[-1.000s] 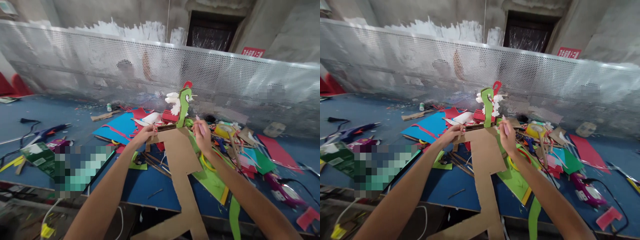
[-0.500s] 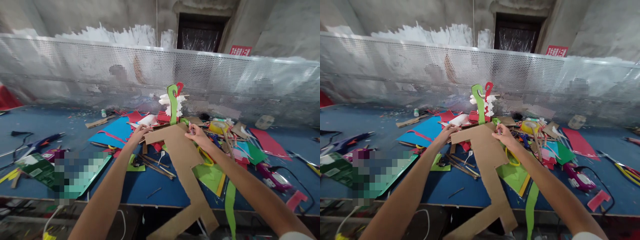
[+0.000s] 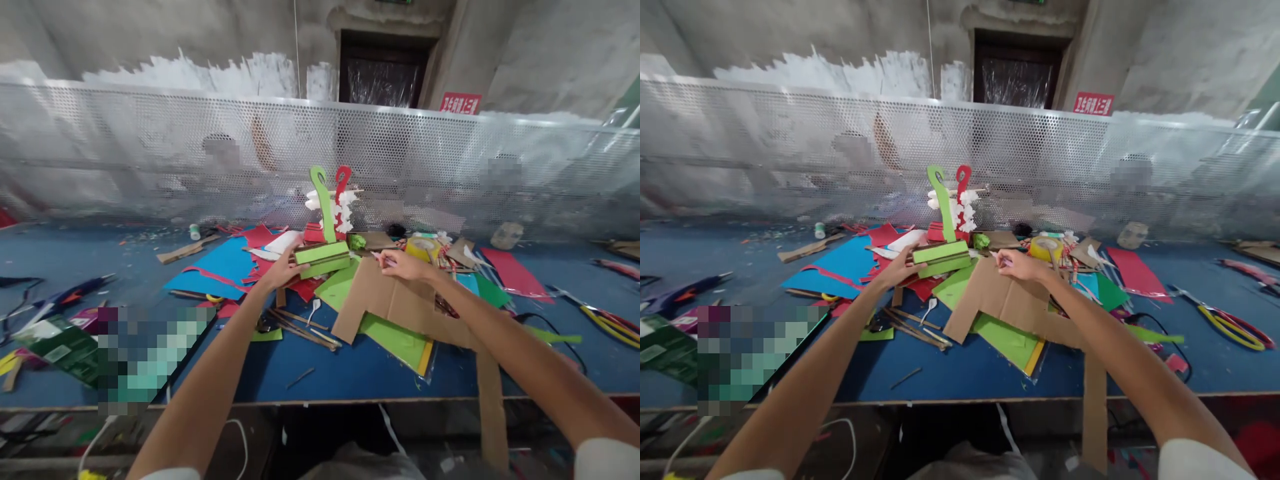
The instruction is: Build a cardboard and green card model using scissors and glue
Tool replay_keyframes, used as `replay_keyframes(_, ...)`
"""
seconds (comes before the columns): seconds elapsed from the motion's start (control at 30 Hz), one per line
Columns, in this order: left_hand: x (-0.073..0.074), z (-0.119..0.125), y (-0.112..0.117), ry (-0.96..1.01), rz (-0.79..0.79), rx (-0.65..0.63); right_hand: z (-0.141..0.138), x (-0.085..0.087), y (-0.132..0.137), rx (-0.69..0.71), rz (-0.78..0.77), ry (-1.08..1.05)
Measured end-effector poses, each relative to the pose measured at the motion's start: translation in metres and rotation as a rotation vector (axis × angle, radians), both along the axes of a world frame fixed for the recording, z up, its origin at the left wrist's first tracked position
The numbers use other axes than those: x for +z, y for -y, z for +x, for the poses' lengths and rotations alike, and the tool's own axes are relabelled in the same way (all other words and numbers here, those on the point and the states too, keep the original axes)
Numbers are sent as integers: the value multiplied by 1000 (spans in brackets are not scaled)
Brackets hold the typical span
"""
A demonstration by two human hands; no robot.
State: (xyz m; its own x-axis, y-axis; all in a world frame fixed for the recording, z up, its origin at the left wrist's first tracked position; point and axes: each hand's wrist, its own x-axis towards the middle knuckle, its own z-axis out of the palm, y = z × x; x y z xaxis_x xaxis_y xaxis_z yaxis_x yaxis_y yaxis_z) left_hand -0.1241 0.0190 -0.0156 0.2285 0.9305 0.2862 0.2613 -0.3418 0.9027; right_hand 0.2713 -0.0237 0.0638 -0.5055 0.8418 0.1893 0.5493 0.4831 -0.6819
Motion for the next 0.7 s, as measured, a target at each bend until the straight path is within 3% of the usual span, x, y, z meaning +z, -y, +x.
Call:
replay_keyframes(0.17, -6, 2, -11, 98, -74, 91, -14, -24, -18, 93, 26, 35)
replay_keyframes(0.3, -1, 7, -3, 55, -36, 173, -25, -39, -31, 176, 5, 13)
replay_keyframes(0.47, 28, 15, 24, -127, 343, 361, -31, -42, -39, 249, -14, -7)
replay_keyframes(0.57, 36, 30, 36, -159, 242, 145, -32, -34, -39, 268, -28, 25)
replay_keyframes(0.63, 32, 47, 39, -167, -17, -61, -32, -28, -38, 273, -48, 43)
replay_keyframes(0.7, 23, 66, 39, -124, -238, -139, -33, -23, -39, 269, -59, 55)
